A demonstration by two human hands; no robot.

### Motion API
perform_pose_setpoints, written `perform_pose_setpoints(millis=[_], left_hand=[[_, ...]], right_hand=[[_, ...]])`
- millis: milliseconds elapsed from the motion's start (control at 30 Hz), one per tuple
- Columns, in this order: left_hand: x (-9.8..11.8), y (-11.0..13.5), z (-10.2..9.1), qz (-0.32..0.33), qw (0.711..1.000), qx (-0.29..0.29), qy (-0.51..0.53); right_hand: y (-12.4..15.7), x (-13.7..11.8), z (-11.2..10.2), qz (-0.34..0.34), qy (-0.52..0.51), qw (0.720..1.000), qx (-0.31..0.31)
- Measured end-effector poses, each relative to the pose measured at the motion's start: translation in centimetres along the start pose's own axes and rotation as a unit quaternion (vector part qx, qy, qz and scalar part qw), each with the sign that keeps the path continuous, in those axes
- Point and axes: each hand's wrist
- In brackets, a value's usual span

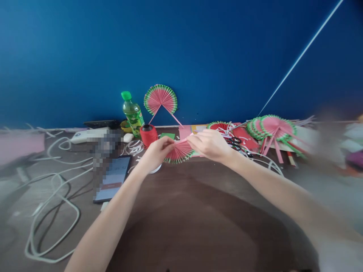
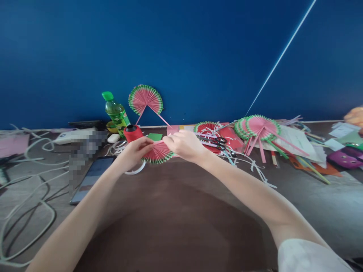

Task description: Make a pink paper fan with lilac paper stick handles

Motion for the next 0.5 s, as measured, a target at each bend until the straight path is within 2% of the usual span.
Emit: perform_pose_setpoints(millis=[100,233,400,500], left_hand=[[0.1,-0.2,1.2,-0.03,0.985,0.053,0.159],[-0.2,-0.6,3.1,-0.043,0.933,0.096,0.344],[0.3,-0.5,4.3,-0.019,0.877,0.089,0.471],[0.4,-0.5,4.4,-0.02,0.865,0.094,0.492]], right_hand=[[0.4,-0.2,0.4,0.05,-0.022,0.997,0.048],[0.5,-1.6,1.2,0.139,-0.089,0.985,0.051],[0.1,-3.4,1.7,0.244,-0.163,0.956,0.009],[0.0,-3.9,1.8,0.267,-0.194,0.944,0.005]])
Point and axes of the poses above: each hand's wrist, its own y-axis away from the middle knuckle, its own z-axis out of the palm, x = y × z, and after that the axes turned 7 degrees about -y, right-handed
